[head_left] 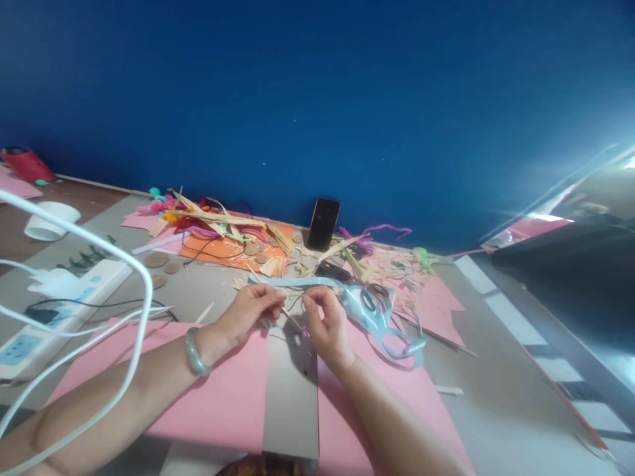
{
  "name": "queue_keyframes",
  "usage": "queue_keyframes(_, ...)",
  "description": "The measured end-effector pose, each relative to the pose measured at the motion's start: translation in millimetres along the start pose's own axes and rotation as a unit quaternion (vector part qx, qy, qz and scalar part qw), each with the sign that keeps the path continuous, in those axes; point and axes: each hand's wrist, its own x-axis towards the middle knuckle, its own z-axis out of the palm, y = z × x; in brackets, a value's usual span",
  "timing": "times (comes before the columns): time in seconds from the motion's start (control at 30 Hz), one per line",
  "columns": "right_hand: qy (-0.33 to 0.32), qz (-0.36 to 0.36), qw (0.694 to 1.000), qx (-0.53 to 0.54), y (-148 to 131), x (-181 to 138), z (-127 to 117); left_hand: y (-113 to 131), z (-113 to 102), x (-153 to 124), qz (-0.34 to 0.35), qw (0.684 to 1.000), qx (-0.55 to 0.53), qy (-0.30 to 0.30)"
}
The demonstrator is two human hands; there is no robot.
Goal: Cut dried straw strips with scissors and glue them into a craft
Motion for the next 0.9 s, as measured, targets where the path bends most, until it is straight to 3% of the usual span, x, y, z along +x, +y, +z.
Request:
queue_keyframes(0.17, 0.018, -0.002, 1.000, -0.008, 2.7, 1.5, -2.1, -1.2, -1.5, 0.9, 0.006, 1.000, -0.002, -0.010)
queue_keyframes(0.33, -0.050, -0.030, 0.998, 0.003, -2.7, 2.5, -3.9, -3.3, -2.7, 2.2, 0.031, 0.999, -0.011, -0.029)
queue_keyframes(0.47, -0.079, -0.042, 0.996, -0.012, -5.5, 2.7, -4.1, -2.7, -3.3, 1.3, 0.067, 0.994, 0.079, -0.039)
queue_keyframes(0.63, -0.069, -0.031, 0.997, -0.011, -6.5, 2.6, -4.3, -0.1, -4.4, -0.2, 0.105, 0.981, 0.149, -0.073)
queue_keyframes(0.9, -0.037, -0.002, 0.999, -0.006, -2.0, 2.6, -2.8, -2.7, -3.8, 1.3, 0.073, 0.981, 0.163, -0.076)
